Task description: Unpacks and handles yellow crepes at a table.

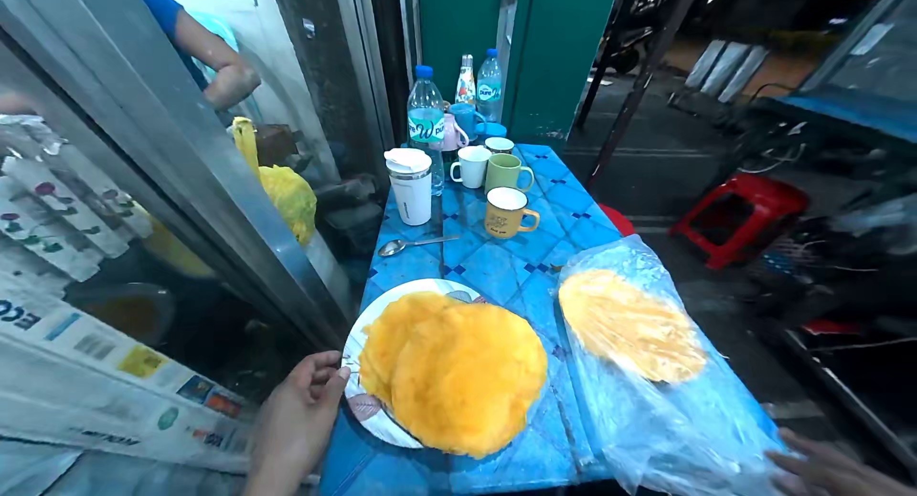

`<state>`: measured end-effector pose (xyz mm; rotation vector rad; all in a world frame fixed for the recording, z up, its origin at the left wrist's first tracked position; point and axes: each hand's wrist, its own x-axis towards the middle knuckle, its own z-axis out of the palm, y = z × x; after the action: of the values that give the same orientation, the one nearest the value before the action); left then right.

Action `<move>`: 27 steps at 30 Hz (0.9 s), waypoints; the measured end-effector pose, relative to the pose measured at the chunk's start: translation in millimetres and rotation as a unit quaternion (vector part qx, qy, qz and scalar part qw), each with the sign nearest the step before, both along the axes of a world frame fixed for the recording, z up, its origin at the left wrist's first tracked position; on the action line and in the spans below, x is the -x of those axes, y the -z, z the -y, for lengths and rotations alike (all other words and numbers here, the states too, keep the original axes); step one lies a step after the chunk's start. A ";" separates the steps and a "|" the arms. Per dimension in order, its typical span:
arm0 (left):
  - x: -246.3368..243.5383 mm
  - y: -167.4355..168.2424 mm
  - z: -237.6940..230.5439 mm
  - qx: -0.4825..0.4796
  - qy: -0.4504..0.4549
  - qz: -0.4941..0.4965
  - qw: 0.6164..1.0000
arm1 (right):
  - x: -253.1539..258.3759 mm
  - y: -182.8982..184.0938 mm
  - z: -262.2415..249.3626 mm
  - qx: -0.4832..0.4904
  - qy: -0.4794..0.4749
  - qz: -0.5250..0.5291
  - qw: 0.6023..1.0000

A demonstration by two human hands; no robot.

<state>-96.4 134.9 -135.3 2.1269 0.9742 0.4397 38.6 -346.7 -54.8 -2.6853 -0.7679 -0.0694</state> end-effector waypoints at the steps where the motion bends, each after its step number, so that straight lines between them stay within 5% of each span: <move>1: -3.0 -1.3 1.7 0.008 -0.001 -0.002 1.000 | 0.7 -9.1 -8.3 -0.043 -0.022 0.050 0.998; 3: -7.6 -7.4 5.4 0.021 -0.001 -0.011 1.000 | 1.6 -18.8 -41.3 -0.156 -0.071 0.086 0.981; 6: -6.8 -15.0 15.3 0.066 0.010 -0.022 0.998 | -2.7 2.4 -106.7 -0.274 -0.072 -0.094 0.954; 11: 7.6 -14.5 46.6 0.129 0.036 -0.009 0.991 | -39.6 53.1 -163.3 -0.249 0.050 -0.298 0.920; 18: 15.9 -16.2 83.2 0.151 0.084 -0.010 0.985 | -51.2 49.6 -161.1 -0.356 0.110 -0.260 0.891; 27: 16.3 -29.6 85.3 0.006 0.095 0.093 0.991 | -20.6 -7.3 -153.2 -0.604 0.096 -0.301 0.732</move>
<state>-112.6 49.6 -105.7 2.1010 0.6595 0.5242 59.2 -193.5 -47.5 -1.3447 -0.0867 0.1879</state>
